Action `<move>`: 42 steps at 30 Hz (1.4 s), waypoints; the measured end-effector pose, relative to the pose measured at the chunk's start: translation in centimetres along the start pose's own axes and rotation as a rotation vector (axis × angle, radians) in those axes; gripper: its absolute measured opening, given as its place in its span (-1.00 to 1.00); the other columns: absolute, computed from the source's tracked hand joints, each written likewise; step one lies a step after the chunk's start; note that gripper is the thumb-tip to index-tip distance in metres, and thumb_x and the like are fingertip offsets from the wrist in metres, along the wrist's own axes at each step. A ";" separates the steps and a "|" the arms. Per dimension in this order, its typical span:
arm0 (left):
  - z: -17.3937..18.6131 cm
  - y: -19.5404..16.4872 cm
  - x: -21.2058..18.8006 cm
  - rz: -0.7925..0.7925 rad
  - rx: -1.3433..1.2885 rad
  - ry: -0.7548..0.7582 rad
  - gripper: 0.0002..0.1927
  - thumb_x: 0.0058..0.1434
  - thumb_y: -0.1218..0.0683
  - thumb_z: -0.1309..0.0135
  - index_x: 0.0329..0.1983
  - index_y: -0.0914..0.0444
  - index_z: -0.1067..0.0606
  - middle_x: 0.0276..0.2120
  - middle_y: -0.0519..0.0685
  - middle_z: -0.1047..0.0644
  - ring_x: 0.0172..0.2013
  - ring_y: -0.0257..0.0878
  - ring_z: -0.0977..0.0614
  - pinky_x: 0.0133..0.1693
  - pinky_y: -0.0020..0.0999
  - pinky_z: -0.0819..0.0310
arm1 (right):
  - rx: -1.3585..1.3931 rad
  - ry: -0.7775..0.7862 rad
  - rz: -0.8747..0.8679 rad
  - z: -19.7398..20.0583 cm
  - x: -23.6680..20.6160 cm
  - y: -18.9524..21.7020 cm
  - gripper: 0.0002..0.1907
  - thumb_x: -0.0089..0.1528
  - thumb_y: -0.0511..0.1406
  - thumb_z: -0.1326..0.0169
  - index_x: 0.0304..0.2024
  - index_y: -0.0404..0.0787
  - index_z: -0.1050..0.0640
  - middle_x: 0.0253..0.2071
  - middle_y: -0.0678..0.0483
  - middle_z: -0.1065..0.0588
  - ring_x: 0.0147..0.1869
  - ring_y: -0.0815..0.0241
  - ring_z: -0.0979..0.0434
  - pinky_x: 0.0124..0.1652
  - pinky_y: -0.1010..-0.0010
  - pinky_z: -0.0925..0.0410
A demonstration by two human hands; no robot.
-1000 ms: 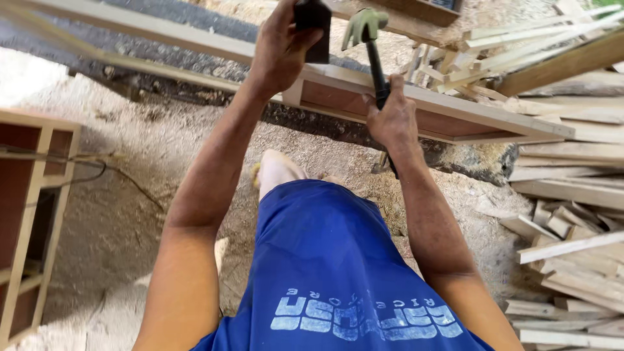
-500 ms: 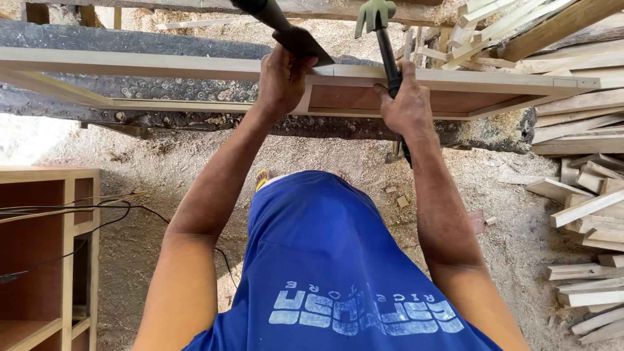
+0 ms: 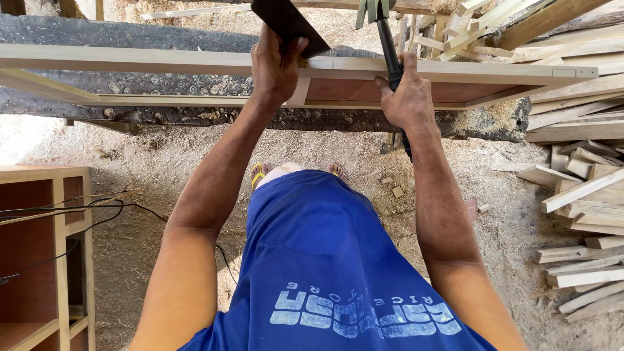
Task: The person saws a wooden board resting on a workbench, then works on a wooden frame, using a chisel and mallet to trim the joints and a hammer to tap pieces into place along the frame edges.
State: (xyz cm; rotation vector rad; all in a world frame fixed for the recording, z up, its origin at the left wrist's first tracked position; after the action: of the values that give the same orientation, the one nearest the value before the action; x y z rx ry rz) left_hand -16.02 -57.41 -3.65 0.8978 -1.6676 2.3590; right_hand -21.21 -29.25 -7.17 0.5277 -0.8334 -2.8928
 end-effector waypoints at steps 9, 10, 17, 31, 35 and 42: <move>0.4 -0.2 -0.2 -0.023 0.008 -0.009 -0.73 0.49 0.26 -0.09 0.16 0.29 -0.31 -0.25 0.04 -0.69 -0.30 -0.19 -0.78 -0.29 -0.29 -0.76 | 0.029 0.017 -0.021 -0.1 -0.2 0.2 -0.40 0.38 -0.15 -0.15 0.35 0.07 -0.14 -0.22 -0.06 -0.52 -0.23 0.02 -0.69 -0.30 0.22 -0.62; 0.4 -0.1 -0.2 -0.015 -0.002 -0.008 -0.73 0.49 0.26 -0.09 0.16 0.29 -0.31 -0.25 0.04 -0.69 -0.29 -0.19 -0.79 -0.28 -0.29 -0.77 | 0.023 0.013 -0.014 0.0 -0.3 0.3 -0.39 0.37 -0.15 -0.16 0.35 0.07 -0.14 -0.22 -0.06 -0.53 -0.22 0.02 -0.69 -0.30 0.22 -0.62; 0.5 -0.7 -0.1 -0.041 0.015 -0.017 -0.72 0.49 0.25 -0.10 0.17 0.28 -0.31 -0.22 0.05 -0.69 -0.24 -0.16 -0.79 -0.25 -0.25 -0.76 | 0.005 -0.007 0.021 0.2 -0.2 0.5 -0.38 0.36 -0.14 -0.18 0.34 0.06 -0.15 -0.22 -0.10 -0.55 -0.17 -0.05 -0.70 -0.27 0.16 -0.61; 0.1 -0.9 -0.4 -0.065 0.027 -0.029 -0.72 0.49 0.26 -0.10 0.17 0.28 -0.31 -0.25 0.04 -0.68 -0.27 -0.15 -0.78 -0.30 -0.28 -0.73 | -0.002 -0.009 0.051 0.4 -0.2 0.2 -0.38 0.37 -0.15 -0.18 0.33 0.03 -0.14 -0.26 -0.09 -0.55 -0.18 -0.06 -0.70 -0.30 0.19 -0.60; 0.3 -0.9 -0.5 -0.066 0.012 -0.040 -0.72 0.49 0.27 -0.09 0.18 0.27 -0.31 -0.27 0.03 -0.67 -0.28 -0.15 -0.77 -0.30 -0.25 -0.69 | -0.005 -0.003 0.038 0.3 -0.3 0.2 -0.37 0.37 -0.14 -0.17 0.34 0.05 -0.13 -0.25 -0.08 -0.54 -0.18 -0.04 -0.70 -0.33 0.25 -0.62; 0.5 -1.0 -0.5 -0.076 0.004 -0.037 -0.71 0.49 0.28 -0.09 0.18 0.26 -0.32 -0.27 0.02 -0.66 -0.27 -0.16 -0.77 -0.29 -0.24 -0.70 | -0.007 -0.007 0.048 0.2 -0.4 0.5 -0.37 0.37 -0.14 -0.18 0.34 0.04 -0.13 -0.25 -0.09 -0.54 -0.18 -0.04 -0.70 -0.32 0.24 -0.62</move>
State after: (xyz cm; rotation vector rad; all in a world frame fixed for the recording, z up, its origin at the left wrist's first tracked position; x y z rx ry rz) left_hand -14.98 -57.38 -2.97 0.9932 -1.6118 2.3112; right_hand -20.94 -29.51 -6.64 0.4895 -0.8247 -2.8545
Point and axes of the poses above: each hand's wrist, its own x-axis towards the middle knuckle, its own z-axis out of the back of the hand, y = z × x, the point moved 10 cm from there along x, towards the middle knuckle
